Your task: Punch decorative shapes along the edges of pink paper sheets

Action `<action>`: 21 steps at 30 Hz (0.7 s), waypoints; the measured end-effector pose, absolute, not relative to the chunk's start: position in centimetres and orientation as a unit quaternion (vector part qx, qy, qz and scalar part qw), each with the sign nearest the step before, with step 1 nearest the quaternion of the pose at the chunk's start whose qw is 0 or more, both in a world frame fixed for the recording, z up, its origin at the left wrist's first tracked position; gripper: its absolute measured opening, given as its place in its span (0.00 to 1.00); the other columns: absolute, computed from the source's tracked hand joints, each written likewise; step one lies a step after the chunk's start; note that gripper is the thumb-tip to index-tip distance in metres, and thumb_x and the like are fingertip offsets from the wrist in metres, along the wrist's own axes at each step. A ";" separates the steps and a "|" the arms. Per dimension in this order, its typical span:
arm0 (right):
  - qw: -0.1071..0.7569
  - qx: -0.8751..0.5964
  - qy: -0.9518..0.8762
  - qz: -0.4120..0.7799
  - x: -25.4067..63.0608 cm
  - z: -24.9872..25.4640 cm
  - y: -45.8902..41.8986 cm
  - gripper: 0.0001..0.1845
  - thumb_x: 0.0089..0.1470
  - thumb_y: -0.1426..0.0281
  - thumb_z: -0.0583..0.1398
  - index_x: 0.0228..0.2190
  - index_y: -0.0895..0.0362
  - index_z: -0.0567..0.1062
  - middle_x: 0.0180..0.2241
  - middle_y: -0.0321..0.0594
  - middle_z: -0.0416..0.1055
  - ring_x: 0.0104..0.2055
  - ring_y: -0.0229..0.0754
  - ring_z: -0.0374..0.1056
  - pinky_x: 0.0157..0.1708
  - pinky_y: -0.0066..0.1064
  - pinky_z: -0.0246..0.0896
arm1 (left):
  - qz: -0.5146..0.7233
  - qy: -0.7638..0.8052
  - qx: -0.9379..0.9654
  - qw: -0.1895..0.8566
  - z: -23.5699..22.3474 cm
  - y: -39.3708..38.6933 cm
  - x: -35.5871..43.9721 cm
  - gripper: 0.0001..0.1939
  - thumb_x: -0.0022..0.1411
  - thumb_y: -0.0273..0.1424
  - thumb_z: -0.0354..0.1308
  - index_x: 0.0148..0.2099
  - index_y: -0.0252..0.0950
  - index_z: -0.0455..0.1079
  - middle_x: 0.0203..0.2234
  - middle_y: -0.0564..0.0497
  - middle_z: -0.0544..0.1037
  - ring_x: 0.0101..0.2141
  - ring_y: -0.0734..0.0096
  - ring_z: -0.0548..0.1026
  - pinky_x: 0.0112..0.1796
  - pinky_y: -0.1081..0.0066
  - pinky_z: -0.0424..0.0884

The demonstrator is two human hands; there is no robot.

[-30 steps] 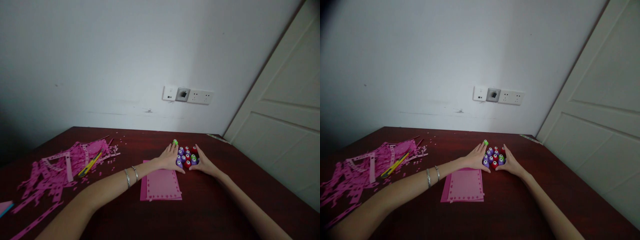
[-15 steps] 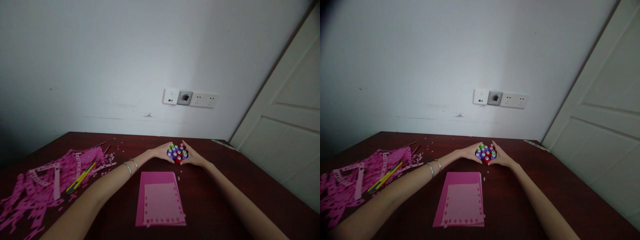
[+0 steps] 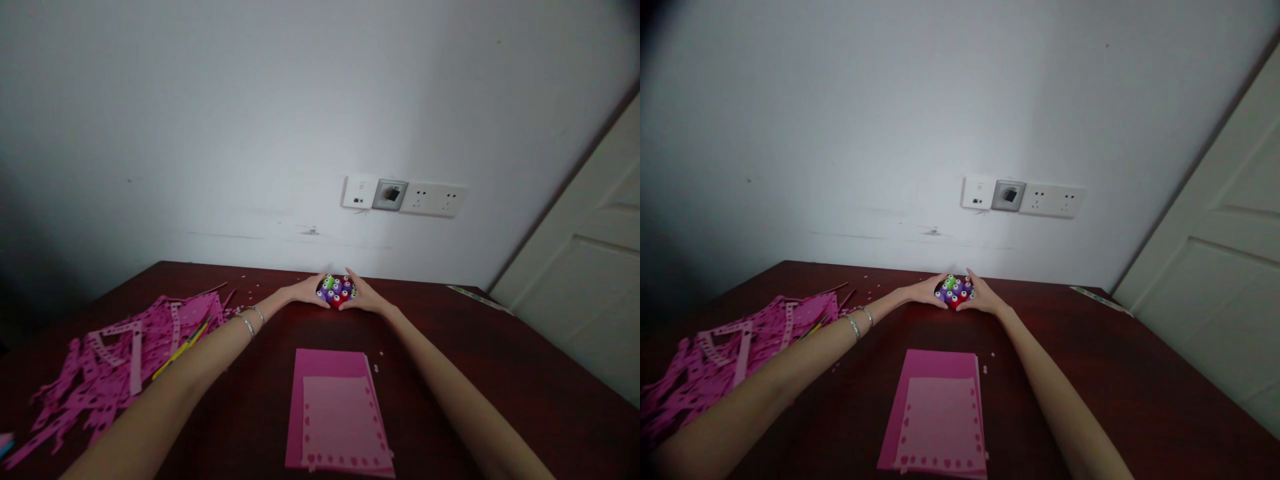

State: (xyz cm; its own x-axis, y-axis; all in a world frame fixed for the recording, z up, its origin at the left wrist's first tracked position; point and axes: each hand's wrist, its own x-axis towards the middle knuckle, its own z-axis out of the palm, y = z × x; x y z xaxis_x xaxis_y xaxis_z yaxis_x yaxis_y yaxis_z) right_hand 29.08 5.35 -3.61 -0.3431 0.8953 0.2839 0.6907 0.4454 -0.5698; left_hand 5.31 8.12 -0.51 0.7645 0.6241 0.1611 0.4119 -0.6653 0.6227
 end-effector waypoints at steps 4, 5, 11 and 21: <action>0.300 -0.494 -0.798 0.171 27.7 -3.7 6.4 0.67 0.28 0.50 0.67 0.61 0.62 0.41 0.59 0.58 0.50 0.59 0.54 0.49 0.57 0.43 0.44 | 0.190 0.337 0.880 0.275 -0.8 8.7 4.3 0.48 0.37 0.44 0.66 0.58 0.32 0.53 0.52 0.40 0.64 0.51 0.54 0.63 0.50 0.63 0.59; 0.304 -0.494 -0.797 0.166 27.4 -3.7 6.6 0.67 0.29 0.50 0.67 0.61 0.62 0.41 0.59 0.58 0.49 0.60 0.54 0.49 0.57 0.43 0.44 | 0.190 0.343 0.879 0.271 -0.9 8.8 4.1 0.49 0.36 0.44 0.66 0.58 0.32 0.53 0.53 0.39 0.63 0.52 0.54 0.63 0.51 0.63 0.59; 0.274 -0.508 -0.807 0.122 27.0 -3.3 6.4 0.65 0.31 0.47 0.65 0.61 0.62 0.42 0.59 0.59 0.49 0.59 0.57 0.49 0.56 0.45 0.45 | 0.193 0.365 0.872 0.264 -0.3 8.3 3.8 0.49 0.35 0.44 0.67 0.59 0.35 0.53 0.53 0.41 0.63 0.53 0.51 0.61 0.51 0.60 0.57; 0.264 -0.538 -0.795 0.092 29.4 -2.2 2.3 0.61 0.35 0.47 0.64 0.61 0.60 0.42 0.59 0.56 0.49 0.60 0.58 0.46 0.56 0.47 0.46 | 0.285 0.434 0.843 0.137 4.5 1.6 4.5 0.12 0.52 0.31 0.52 0.39 0.35 0.70 0.40 0.45 0.71 0.44 0.60 0.67 0.47 0.64 0.61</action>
